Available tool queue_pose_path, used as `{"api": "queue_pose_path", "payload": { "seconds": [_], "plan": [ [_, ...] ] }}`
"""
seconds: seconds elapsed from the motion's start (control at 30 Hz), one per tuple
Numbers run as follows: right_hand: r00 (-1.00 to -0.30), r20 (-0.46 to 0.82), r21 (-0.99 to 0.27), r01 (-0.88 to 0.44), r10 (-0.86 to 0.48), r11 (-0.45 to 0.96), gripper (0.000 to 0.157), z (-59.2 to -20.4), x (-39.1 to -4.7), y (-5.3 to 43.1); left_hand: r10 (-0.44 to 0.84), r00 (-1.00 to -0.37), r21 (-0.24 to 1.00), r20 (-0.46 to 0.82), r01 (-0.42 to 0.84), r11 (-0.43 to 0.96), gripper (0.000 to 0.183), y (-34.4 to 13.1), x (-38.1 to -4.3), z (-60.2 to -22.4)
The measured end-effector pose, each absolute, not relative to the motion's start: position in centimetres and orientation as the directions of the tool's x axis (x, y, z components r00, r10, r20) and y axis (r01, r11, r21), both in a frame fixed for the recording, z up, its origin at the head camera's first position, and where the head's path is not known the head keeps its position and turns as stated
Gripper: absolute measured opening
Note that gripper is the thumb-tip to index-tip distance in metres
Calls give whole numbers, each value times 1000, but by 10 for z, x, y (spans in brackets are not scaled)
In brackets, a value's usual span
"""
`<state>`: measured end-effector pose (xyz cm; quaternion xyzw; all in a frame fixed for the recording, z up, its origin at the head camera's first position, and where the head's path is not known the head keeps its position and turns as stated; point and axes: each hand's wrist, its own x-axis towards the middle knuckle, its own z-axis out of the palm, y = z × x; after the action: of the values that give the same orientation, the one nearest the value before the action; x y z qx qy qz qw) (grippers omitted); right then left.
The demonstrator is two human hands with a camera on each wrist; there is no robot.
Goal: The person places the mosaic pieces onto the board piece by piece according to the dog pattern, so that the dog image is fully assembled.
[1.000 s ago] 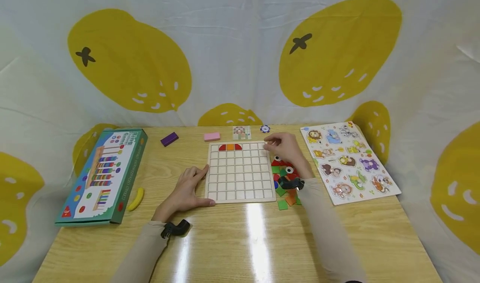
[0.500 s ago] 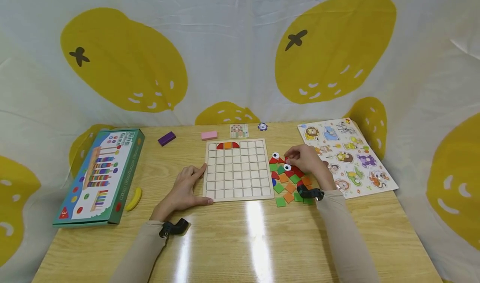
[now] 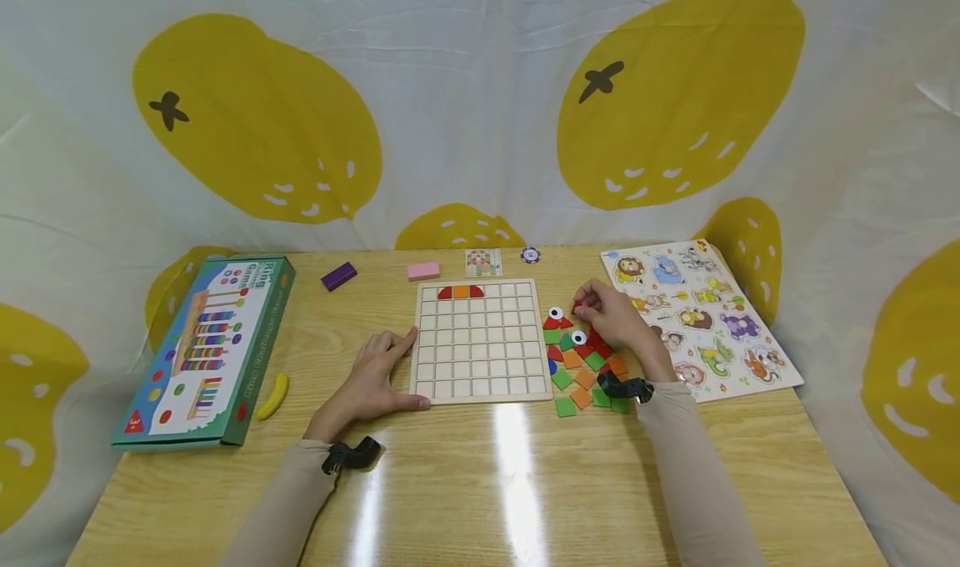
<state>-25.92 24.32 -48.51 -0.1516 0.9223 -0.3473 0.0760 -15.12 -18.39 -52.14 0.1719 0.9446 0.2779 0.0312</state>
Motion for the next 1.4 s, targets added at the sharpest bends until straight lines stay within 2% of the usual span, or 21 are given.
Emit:
{"api": "queue_pose_path", "payload": {
  "seconds": [0.13, 0.27, 0.4, 0.5, 0.63, 0.77, 1.03, 1.23, 1.4],
  "plan": [
    [-940, 14, -721, -245, -340, 648, 20, -483, -259, 234, 335, -941, 538, 39, 303, 787, 127, -185, -150, -523],
    [-939, 8, -788, -218, -345, 575, 30, -481, -262, 219, 333, -942, 534, 34, 299, 791, 128, -186, -151, -525],
    [-953, 7, -845, -168, -304, 508, 29, -480, -268, 200, 335, -942, 540, 29, 296, 788, 128, -187, -151, -524],
    [-957, 11, -914, -127, -290, 385, 26, -479, -275, 183, 336, -941, 538, 31, 299, 788, 128, -187, -152, -525],
    [-948, 12, -964, -95, -317, 248, 31, -474, -281, 156, 340, -940, 527, 31, 304, 794, 127, -187, -152, -525],
    [-943, 23, -956, -119, -333, 269, 36, -469, -285, 117, 342, -939, 529, 32, 306, 791, 127, -187, -152, -525],
    [-919, 69, -891, -232, -388, 390, 25, -484, -284, 46, 338, -941, 526, 21, 297, 797, 127, -186, -153, -524],
    [-869, 92, -825, -340, -485, 452, 27, -492, -278, 21, 345, -938, 522, 32, 310, 795, 127, -186, -153, -524],
    [-859, 111, -728, -412, -499, 548, 27, -494, -275, 14, 349, -937, 522, 34, 314, 793, 127, -187, -153, -523]
  ]
}}
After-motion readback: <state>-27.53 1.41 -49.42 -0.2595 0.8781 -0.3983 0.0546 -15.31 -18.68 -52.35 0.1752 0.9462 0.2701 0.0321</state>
